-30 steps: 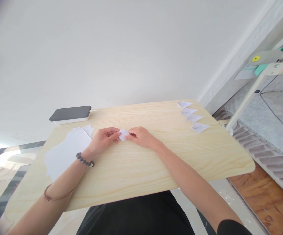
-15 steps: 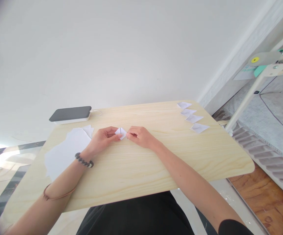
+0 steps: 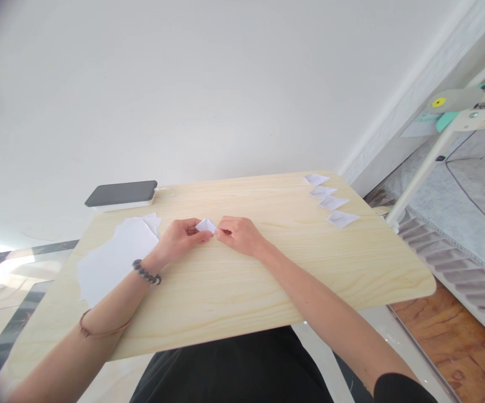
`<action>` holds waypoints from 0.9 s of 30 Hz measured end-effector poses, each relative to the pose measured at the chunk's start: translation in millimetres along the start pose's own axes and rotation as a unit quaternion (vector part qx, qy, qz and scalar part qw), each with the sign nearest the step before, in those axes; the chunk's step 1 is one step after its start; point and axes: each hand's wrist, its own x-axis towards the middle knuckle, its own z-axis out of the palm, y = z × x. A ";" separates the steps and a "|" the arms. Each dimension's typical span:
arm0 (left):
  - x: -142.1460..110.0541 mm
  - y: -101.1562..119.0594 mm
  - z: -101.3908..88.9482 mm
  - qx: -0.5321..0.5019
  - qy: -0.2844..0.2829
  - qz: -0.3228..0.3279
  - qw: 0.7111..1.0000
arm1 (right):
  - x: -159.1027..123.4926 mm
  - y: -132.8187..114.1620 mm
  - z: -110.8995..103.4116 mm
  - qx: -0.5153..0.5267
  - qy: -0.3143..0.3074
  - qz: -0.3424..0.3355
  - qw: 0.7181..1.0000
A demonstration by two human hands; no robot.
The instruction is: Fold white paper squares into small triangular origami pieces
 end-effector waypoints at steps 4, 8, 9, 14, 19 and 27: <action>-1.6 4.7 -1.9 -0.020 -0.022 0.013 0.999 | 0.4 -0.1 -1.2 0.018 -0.007 -0.013 1.000; -0.7 1.2 0.2 0.012 -0.009 0.016 1.000 | -0.6 0.3 -0.9 0.007 -0.008 -0.014 1.000; -0.3 0.3 1.0 0.013 -0.007 0.017 1.000 | -0.8 0.5 -1.0 0.006 -0.005 -0.013 1.000; -0.6 2.5 2.0 0.005 0.002 0.037 0.999 | 0.0 2.2 -4.4 0.014 -0.007 -0.019 1.000; -2.9 3.4 3.6 -0.042 0.017 0.049 0.998 | -0.4 3.7 -7.7 0.006 -0.032 -0.015 0.999; -4.9 2.4 7.7 -0.015 0.027 0.054 0.998 | -1.9 1.3 -6.5 0.006 0.013 0.023 1.000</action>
